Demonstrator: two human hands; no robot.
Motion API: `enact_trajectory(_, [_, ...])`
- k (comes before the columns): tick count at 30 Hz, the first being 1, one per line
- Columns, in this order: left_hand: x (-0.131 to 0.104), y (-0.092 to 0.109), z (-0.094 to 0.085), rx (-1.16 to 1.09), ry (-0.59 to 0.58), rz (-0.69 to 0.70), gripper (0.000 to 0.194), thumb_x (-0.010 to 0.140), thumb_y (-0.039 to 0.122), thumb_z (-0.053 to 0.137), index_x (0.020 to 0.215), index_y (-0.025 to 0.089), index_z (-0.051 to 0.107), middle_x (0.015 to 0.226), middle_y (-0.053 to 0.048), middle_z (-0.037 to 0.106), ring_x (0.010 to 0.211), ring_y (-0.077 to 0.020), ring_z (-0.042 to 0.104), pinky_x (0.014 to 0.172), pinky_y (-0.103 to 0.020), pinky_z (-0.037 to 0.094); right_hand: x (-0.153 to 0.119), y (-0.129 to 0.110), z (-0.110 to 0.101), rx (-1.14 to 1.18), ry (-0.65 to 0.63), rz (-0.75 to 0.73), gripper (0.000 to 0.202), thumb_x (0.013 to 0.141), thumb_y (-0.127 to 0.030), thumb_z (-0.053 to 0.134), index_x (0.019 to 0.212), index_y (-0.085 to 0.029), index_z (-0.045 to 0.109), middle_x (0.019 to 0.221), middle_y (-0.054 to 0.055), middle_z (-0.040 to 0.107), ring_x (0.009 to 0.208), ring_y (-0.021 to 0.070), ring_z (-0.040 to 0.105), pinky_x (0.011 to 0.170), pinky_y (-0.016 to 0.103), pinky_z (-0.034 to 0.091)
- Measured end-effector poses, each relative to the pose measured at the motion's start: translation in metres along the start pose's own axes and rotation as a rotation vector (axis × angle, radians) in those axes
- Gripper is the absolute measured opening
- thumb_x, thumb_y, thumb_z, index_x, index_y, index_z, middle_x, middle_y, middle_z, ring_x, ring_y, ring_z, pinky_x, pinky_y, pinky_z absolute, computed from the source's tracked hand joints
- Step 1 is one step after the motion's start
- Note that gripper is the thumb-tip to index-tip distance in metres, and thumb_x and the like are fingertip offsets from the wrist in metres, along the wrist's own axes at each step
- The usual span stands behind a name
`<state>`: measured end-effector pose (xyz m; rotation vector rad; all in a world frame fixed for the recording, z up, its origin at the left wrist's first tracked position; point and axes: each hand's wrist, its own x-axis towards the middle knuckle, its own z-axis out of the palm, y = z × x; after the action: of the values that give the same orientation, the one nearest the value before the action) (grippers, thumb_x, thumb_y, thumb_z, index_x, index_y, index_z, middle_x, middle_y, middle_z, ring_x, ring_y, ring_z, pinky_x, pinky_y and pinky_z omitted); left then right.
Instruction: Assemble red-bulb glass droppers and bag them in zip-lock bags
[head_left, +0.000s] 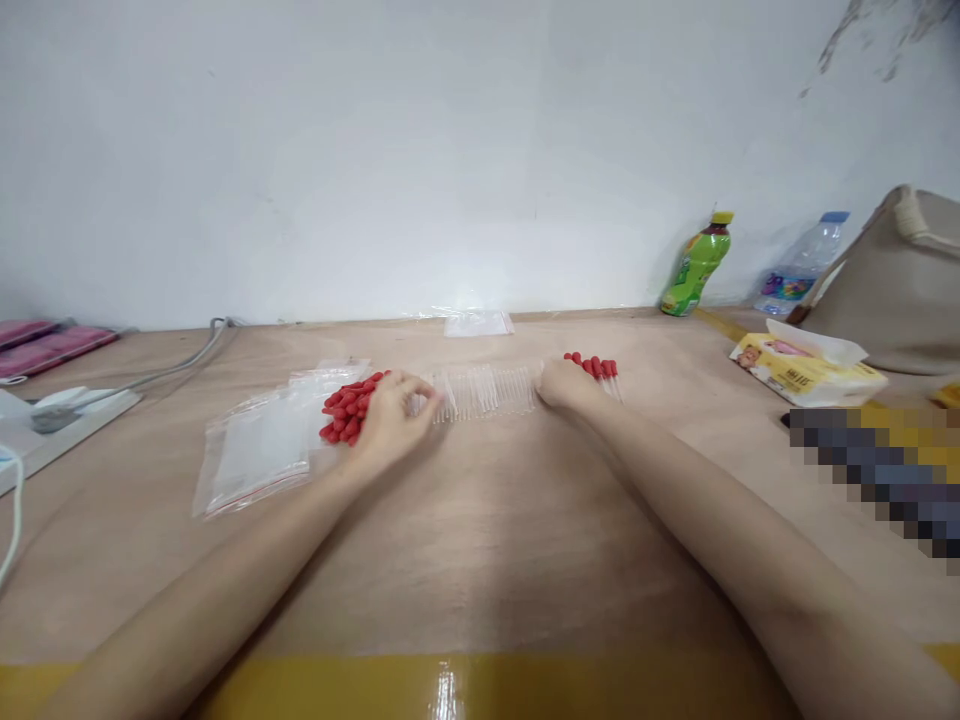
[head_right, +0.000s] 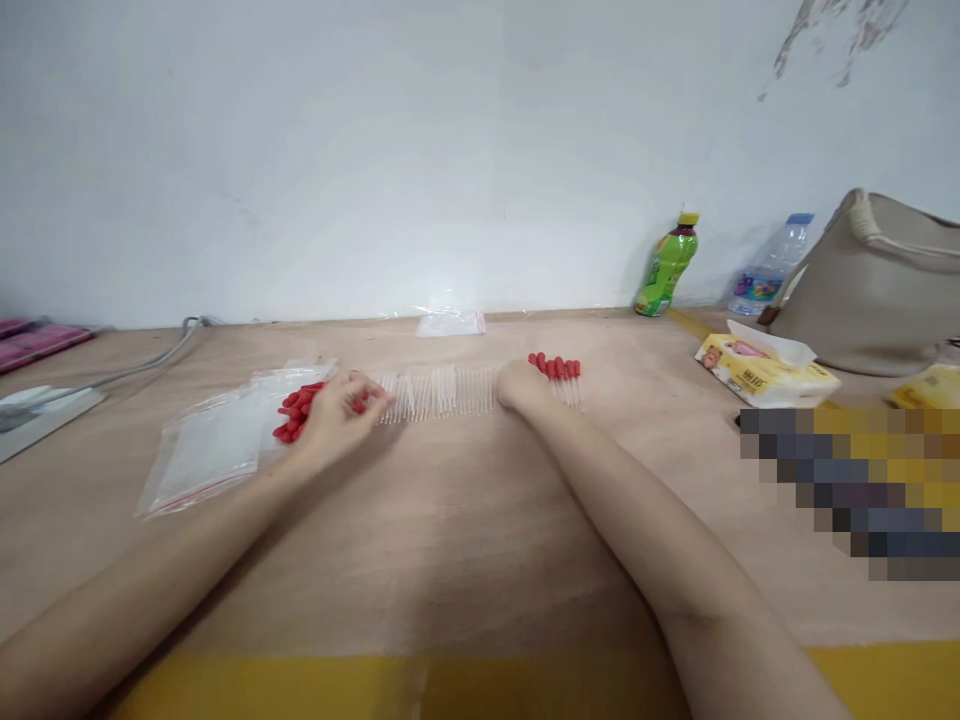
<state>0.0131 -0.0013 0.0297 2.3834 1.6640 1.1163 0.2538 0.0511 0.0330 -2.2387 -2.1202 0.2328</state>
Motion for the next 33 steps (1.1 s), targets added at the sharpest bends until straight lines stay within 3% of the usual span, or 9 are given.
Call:
enact_trajectory(3, [0.037,-0.035,-0.019,0.271,-0.045,-0.073,0.020,0.077,0.023,0.048,0.084,0.015,0.065,0.082,-0.007,0.055,0.087,-0.0218,0.054,0.082,-0.033,0.042,-0.019,0.007,0.002,0.008,0.088,-0.041,0.021,0.081,-0.020,0.044,0.092,-0.007,0.055,0.085,0.019,0.059,0.076,0.0252,0.057,0.063,0.032,0.039])
enact_trajectory(5, [0.062,-0.057,-0.027,0.441,-0.193,-0.066,0.025,0.076,0.020,0.048,0.093,0.015,0.065,0.088,-0.009,0.056,0.090,-0.0240,0.054,0.085,-0.036,0.040,-0.032,0.014,0.010,0.079,0.178,-0.175,0.021,0.084,-0.023,0.038,0.095,-0.009,0.049,0.080,0.015,0.058,0.068,0.0213,0.055,0.059,0.030,0.038])
enact_trajectory(8, [0.093,-0.080,-0.031,0.526,-0.475,0.092,0.030,0.077,0.018,0.043,0.099,0.017,0.064,0.103,-0.009,0.055,0.097,-0.0225,0.053,0.087,-0.031,0.039,-0.047,0.023,0.029,0.265,0.352,-0.445,0.015,0.087,-0.026,0.034,0.089,-0.015,0.044,0.080,0.009,0.056,0.067,0.0177,0.051,0.059,0.028,0.037])
enact_trajectory(11, [0.112,-0.093,-0.027,0.569,-0.671,0.153,0.031,0.071,0.015,0.047,0.095,0.019,0.066,0.105,-0.008,0.056,0.097,-0.0221,0.053,0.084,-0.028,0.040,-0.057,0.024,0.047,0.407,0.465,-0.579,0.008,0.085,-0.024,0.039,0.081,-0.018,0.043,0.080,0.006,0.054,0.070,0.0163,0.049,0.062,0.027,0.038])
enact_trajectory(17, [0.123,-0.100,-0.017,0.561,-0.786,0.166,0.025,0.062,0.014,0.054,0.081,0.022,0.069,0.094,-0.003,0.062,0.087,-0.0193,0.056,0.077,-0.025,0.041,-0.065,0.017,0.052,0.513,0.538,-0.647,0.006,0.083,-0.022,0.041,0.081,-0.018,0.045,0.075,0.005,0.055,0.069,0.0165,0.051,0.063,0.029,0.040])
enact_trajectory(22, [0.126,-0.098,-0.023,0.555,-0.741,0.147,0.018,0.064,0.016,0.053,0.077,0.019,0.066,0.090,-0.005,0.064,0.083,-0.0212,0.057,0.072,-0.027,0.042,-0.065,0.017,0.052,0.477,0.590,-0.659,0.011,0.084,-0.020,0.042,0.091,-0.016,0.050,0.079,0.006,0.058,0.074,0.0180,0.054,0.068,0.031,0.041])
enact_trajectory(26, [0.117,-0.083,-0.036,0.523,-0.550,0.135,0.022,0.075,0.025,0.047,0.090,0.017,0.060,0.098,-0.009,0.062,0.088,-0.0229,0.056,0.076,-0.031,0.042,-0.065,0.019,0.055,0.433,0.618,-0.678,0.018,0.085,-0.019,0.040,0.098,-0.017,0.053,0.085,0.007,0.059,0.077,0.0182,0.055,0.070,0.031,0.042])
enact_trajectory(30, [0.070,-0.045,-0.030,0.016,-0.181,0.204,0.026,0.082,0.032,0.044,0.100,0.016,0.053,0.098,-0.008,0.062,0.090,-0.0190,0.058,0.078,-0.030,0.044,-0.065,0.019,0.053,0.425,0.629,-0.708,0.018,0.086,-0.018,0.039,0.095,-0.017,0.054,0.085,0.008,0.059,0.077,0.0181,0.055,0.069,0.030,0.041])
enact_trajectory(33, [0.021,-0.015,-0.007,-0.306,-0.252,0.128,0.028,0.082,0.033,0.047,0.103,0.015,0.054,0.091,-0.008,0.064,0.081,-0.0183,0.061,0.069,-0.029,0.048,-0.066,0.019,0.052,0.439,0.624,-0.716,0.014,0.085,-0.019,0.042,0.090,-0.017,0.055,0.082,0.006,0.060,0.075,0.0169,0.054,0.069,0.030,0.039])
